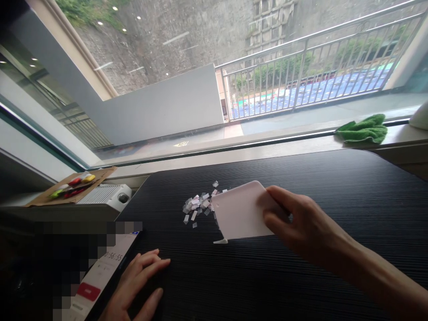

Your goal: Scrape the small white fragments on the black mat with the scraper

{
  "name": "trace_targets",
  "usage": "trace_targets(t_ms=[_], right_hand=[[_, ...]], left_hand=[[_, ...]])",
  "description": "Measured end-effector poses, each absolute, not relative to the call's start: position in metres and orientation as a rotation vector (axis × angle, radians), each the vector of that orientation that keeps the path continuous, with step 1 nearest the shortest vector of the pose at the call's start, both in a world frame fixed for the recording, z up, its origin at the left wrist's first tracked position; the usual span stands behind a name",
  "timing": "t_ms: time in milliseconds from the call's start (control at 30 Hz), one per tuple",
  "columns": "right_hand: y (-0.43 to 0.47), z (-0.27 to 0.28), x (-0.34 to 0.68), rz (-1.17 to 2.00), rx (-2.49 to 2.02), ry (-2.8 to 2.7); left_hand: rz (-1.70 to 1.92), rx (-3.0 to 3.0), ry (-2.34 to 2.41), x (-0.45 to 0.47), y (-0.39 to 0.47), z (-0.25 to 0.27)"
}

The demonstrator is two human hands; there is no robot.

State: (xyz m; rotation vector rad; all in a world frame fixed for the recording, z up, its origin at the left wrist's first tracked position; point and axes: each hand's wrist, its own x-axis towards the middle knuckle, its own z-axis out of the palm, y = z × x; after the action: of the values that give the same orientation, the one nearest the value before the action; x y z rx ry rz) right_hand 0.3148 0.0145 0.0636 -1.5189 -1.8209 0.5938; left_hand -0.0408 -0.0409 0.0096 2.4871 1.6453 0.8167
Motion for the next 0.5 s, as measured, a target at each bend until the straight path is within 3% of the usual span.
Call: trace_targets(t_ms=[200, 400, 500], right_hand=[[0.017, 0.072, 0.317, 0.765, -1.553, -1.784], [0.019, 0.08, 0.327, 1.257, -1.473, -1.615], [0.024, 0.076, 0.328, 1.238, -1.437, -1.561]], left_hand=[[0.728, 2.573, 1.577, -0.046, -0.039, 0.011], [0.794, 2.473, 1.654, -0.041, -0.042, 0.012], [0.744, 2.52, 1.602, -0.044, -0.041, 0.013]])
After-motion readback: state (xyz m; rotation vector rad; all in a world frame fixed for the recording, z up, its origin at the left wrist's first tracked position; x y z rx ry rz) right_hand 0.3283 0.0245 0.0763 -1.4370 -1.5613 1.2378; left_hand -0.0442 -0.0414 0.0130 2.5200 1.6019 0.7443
